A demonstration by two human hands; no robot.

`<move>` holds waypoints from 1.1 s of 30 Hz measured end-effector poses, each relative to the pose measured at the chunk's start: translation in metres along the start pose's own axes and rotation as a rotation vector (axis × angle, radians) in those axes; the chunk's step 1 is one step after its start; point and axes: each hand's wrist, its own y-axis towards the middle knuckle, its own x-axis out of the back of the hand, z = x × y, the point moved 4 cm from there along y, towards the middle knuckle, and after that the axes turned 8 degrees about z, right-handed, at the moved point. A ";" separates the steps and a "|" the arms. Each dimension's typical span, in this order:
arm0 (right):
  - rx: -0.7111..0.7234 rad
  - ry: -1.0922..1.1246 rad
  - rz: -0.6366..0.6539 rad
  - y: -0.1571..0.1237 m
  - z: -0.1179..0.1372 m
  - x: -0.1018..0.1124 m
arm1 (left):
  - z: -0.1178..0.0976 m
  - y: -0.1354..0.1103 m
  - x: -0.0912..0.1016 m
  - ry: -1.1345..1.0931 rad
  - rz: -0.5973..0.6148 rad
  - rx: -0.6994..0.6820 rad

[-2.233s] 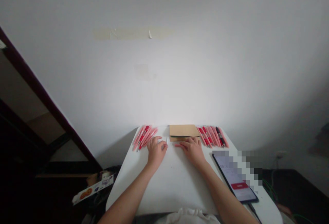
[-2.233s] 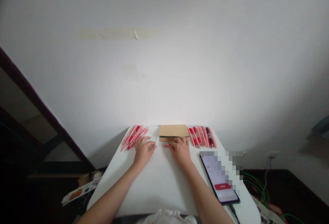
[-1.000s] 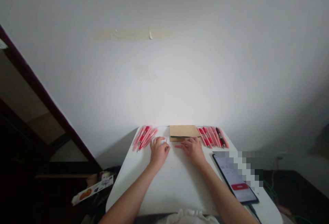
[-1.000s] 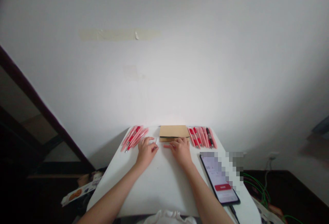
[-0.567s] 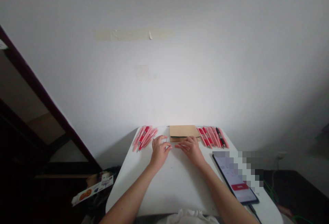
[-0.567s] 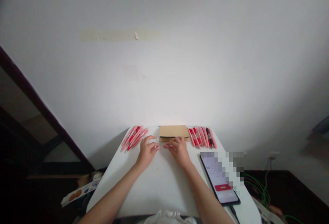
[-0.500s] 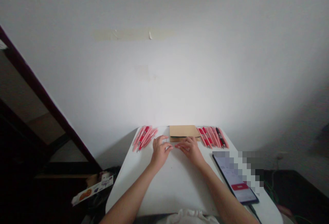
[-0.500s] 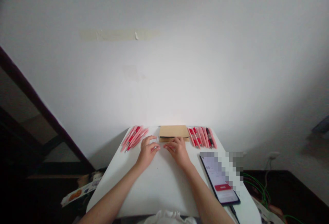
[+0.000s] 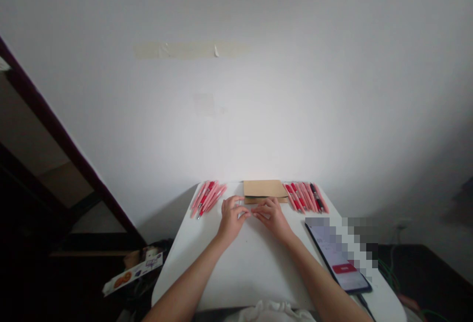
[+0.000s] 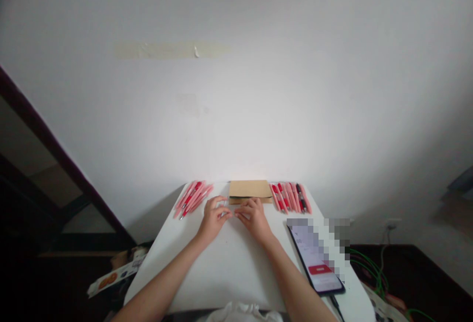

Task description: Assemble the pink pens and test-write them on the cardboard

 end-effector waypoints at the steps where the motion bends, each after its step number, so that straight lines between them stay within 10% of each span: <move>1: -0.002 0.002 0.003 0.000 -0.001 -0.001 | 0.000 0.000 0.000 -0.001 0.001 -0.003; 33: -0.037 0.036 -0.028 0.001 -0.006 0.007 | 0.003 -0.001 0.016 0.284 0.130 0.190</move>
